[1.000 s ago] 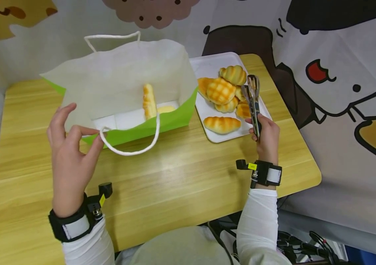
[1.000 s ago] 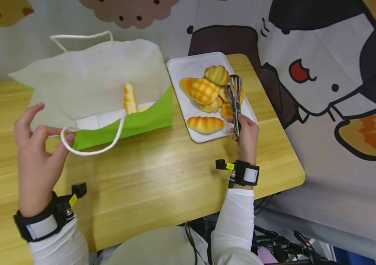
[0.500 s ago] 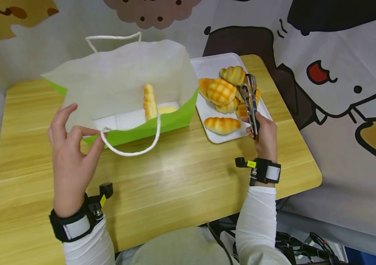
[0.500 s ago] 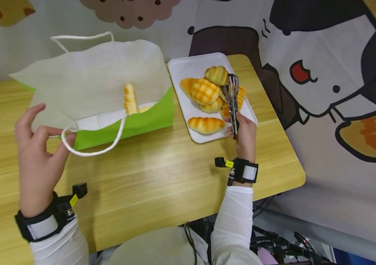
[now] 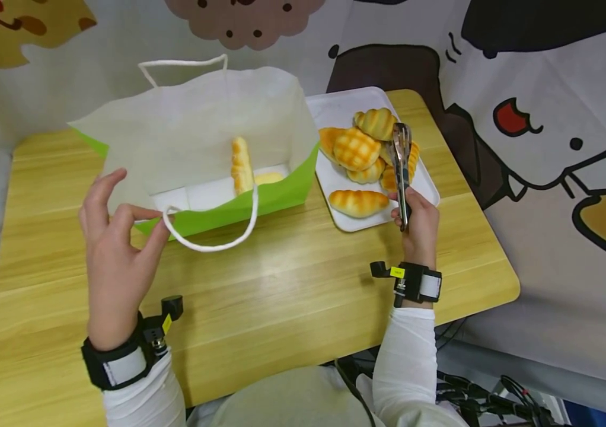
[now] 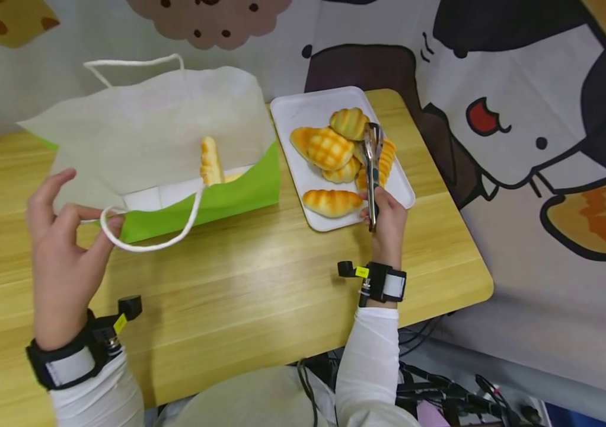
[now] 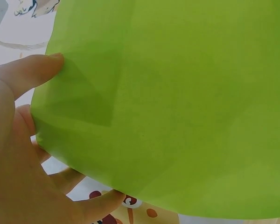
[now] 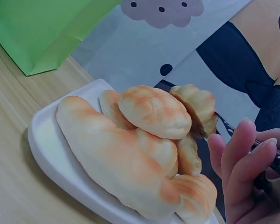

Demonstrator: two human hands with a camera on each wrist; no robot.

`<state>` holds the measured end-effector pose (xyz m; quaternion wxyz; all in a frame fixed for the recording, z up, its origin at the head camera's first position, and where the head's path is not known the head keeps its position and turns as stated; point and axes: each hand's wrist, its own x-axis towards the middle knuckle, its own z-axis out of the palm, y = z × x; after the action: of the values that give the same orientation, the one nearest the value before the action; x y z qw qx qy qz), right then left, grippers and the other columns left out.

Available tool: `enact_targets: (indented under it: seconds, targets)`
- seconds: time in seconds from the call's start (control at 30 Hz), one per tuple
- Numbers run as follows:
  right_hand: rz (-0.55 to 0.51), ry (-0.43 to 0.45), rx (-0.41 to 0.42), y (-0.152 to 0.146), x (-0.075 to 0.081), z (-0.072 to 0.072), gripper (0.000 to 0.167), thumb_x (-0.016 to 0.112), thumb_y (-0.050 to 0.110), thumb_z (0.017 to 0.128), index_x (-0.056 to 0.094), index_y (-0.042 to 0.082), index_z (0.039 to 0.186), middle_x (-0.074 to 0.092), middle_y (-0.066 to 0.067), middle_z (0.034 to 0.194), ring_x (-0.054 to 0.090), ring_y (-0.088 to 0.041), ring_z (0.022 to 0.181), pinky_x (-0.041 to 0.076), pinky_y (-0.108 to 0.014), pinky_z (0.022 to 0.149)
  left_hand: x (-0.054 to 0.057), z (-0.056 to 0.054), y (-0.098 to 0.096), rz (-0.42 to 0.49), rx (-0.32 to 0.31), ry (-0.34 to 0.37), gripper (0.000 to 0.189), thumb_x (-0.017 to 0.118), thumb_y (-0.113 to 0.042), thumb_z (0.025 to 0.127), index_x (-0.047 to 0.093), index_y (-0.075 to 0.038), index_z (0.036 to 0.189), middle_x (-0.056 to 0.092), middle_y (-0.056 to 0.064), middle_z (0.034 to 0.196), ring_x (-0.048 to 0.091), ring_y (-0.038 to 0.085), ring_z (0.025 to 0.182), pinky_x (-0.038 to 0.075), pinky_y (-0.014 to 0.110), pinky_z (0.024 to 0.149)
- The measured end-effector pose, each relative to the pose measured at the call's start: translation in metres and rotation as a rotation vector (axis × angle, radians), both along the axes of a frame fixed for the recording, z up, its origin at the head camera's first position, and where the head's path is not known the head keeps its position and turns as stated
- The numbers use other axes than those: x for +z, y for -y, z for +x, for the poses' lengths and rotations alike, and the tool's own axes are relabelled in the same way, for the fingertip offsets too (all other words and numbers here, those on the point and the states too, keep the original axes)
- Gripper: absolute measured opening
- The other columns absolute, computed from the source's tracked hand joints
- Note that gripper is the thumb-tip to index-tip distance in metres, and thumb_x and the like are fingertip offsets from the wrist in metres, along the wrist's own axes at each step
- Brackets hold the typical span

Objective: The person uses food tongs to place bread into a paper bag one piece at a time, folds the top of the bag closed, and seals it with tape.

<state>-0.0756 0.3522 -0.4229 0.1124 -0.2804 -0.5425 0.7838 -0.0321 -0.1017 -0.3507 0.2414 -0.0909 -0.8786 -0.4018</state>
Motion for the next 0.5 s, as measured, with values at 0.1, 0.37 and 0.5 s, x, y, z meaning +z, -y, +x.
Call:
enact_targets:
  seconds: [0.1,0.37,0.5]
  targets:
    - [-0.006,-0.007,-0.021,0.000,-0.001,0.001,0.026,0.060,0.019,0.100,0.065,0.000,0.118,0.073,-0.014,0.086,0.056,-0.012,0.045,0.040,-0.017,0.037,0.000,0.000,0.000,-0.011,-0.001,0.004,0.019,0.070,-0.008,0.090,0.063,0.010,0.090,0.040,0.013,0.156,0.026,0.028,0.149,0.022,0.052,0.122]
    - [0.017,-0.040,-0.067,0.001,0.001,0.005,0.022,0.060,0.016,0.100,0.067,0.000,0.112,0.075,-0.014,0.083,0.056,-0.012,0.043,0.037,-0.016,0.035,0.000,0.001,-0.002,0.027,0.012,0.015,0.012,0.072,0.000,0.087,0.065,0.009,0.089,0.042,0.010,0.155,0.026,0.030,0.148,0.022,0.053,0.122]
    - [0.016,-0.029,-0.053,0.001,0.003,0.012,0.027,0.060,0.021,0.101,0.066,0.001,0.117,0.074,-0.011,0.086,0.055,-0.011,0.046,0.039,-0.016,0.038,0.001,0.002,-0.001,0.026,0.013,0.022,0.012,0.072,0.000,0.087,0.065,0.010,0.089,0.041,0.009,0.155,0.024,0.028,0.149,0.021,0.052,0.122]
